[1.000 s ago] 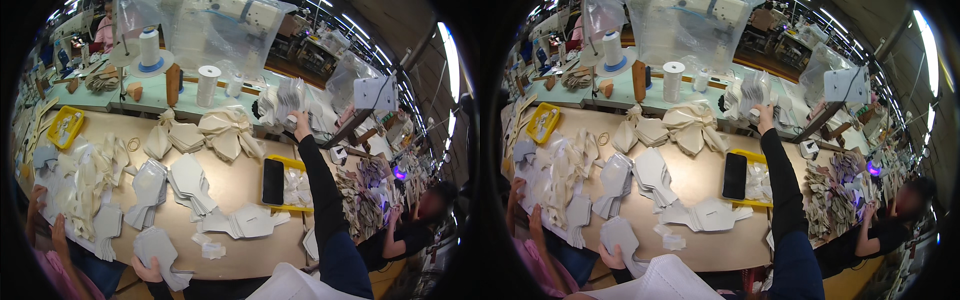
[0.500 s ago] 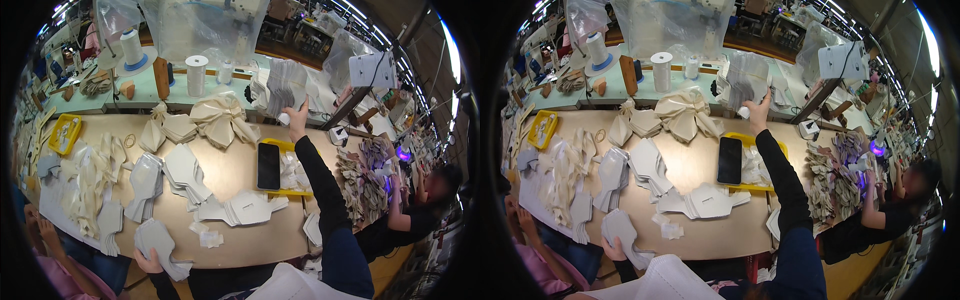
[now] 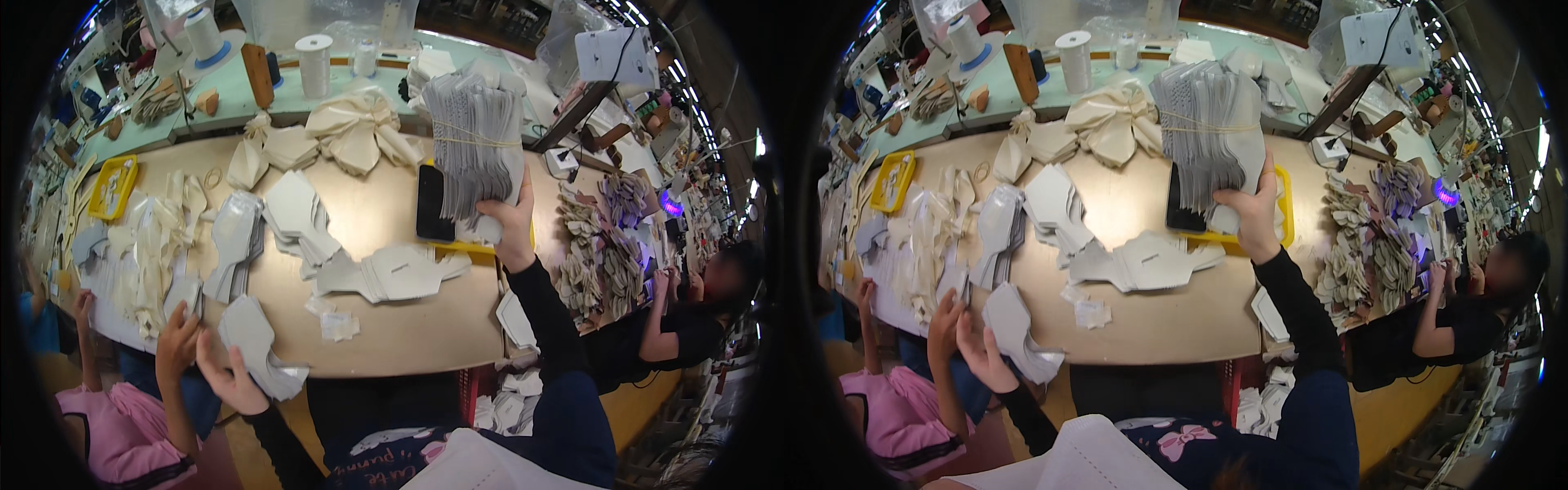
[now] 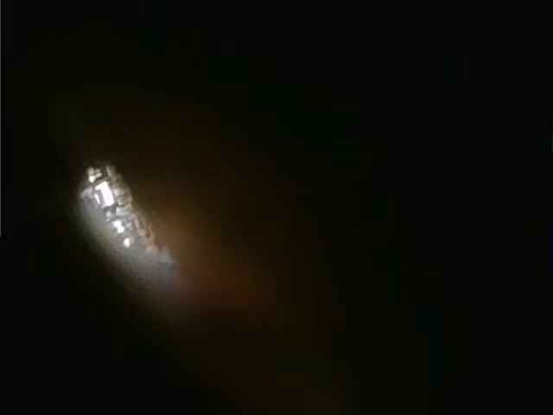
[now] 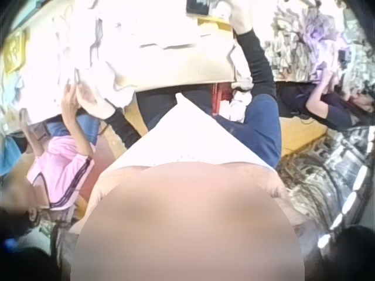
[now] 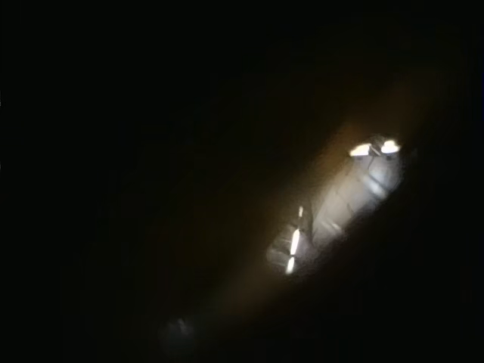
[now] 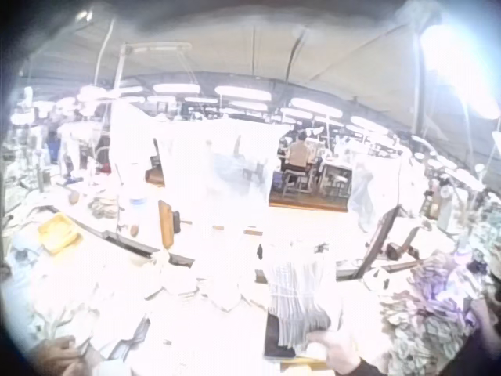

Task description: The person folds white fabric pieces by hand, aligns edges, and stacks them into neat piles on the table. The person also picks up and transfers stacks of folded pieces to a yellow tray and a red basket.

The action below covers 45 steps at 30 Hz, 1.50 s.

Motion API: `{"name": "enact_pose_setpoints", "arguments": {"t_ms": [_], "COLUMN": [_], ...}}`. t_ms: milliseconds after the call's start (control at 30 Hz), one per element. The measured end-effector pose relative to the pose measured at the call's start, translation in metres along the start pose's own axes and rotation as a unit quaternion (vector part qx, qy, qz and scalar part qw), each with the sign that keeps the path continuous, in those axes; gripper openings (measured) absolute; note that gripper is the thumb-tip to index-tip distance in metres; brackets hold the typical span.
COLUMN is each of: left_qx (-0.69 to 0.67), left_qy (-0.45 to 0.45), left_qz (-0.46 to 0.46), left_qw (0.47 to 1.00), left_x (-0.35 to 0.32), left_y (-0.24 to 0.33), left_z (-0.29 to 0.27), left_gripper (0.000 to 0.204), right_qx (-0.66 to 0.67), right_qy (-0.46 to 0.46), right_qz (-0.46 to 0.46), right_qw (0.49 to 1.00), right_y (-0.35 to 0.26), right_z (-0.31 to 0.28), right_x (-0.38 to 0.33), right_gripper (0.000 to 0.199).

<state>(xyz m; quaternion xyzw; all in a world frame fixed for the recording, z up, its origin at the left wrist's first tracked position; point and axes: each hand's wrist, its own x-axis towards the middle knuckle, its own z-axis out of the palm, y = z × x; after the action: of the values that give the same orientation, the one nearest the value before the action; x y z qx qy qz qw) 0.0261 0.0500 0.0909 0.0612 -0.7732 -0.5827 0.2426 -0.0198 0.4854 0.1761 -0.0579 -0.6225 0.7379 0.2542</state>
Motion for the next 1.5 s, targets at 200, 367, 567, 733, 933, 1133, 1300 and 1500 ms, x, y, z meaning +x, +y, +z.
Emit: {"name": "enact_pose_setpoints", "arguments": {"t_ms": [200, 367, 567, 733, 933, 1133, 1300, 1500], "left_qx": [-0.314, -0.451, -0.485, -0.452, -0.422, -0.417, -0.404, -0.432], "left_qy": [-0.386, -0.395, -0.387, -0.402, -0.436, -0.451, -0.457, -0.456], "left_qz": [-0.118, -0.227, -0.305, -0.288, -0.238, -0.235, -0.275, -0.413], "left_qw": [0.859, 0.767, 0.723, 0.742, 0.759, 0.753, 0.743, 0.660], "left_x": [-0.029, -0.051, -0.070, -0.070, -0.066, -0.068, -0.069, -0.069], "left_y": [0.080, 0.092, 0.084, 0.085, 0.076, 0.066, 0.069, 0.063], "left_z": [0.113, 0.153, 0.132, 0.117, 0.107, 0.104, 0.102, 0.100], "left_gripper": [0.115, 0.112, 0.095, 0.099, 0.108, 0.111, 0.106, 0.080], "right_qx": [0.039, 0.075, 0.108, 0.148, 0.243, 0.213, 0.256, 0.487], "right_qy": [-0.025, -0.044, -0.028, -0.052, -0.089, -0.081, -0.058, -0.076], "right_qz": [0.121, 0.275, 0.362, 0.371, 0.421, 0.442, 0.446, 0.496], "right_qw": [0.992, 0.958, 0.925, 0.915, 0.869, 0.868, 0.856, 0.715], "right_y": [-0.015, -0.032, -0.043, -0.048, -0.046, -0.046, -0.058, -0.063], "right_z": [0.031, 0.042, 0.030, 0.021, 0.004, -0.003, 0.003, 0.000], "right_x": [-0.099, -0.151, -0.164, -0.169, -0.167, -0.171, -0.176, -0.160], "right_gripper": [0.091, 0.089, 0.079, 0.075, 0.071, 0.071, 0.067, 0.058]}}
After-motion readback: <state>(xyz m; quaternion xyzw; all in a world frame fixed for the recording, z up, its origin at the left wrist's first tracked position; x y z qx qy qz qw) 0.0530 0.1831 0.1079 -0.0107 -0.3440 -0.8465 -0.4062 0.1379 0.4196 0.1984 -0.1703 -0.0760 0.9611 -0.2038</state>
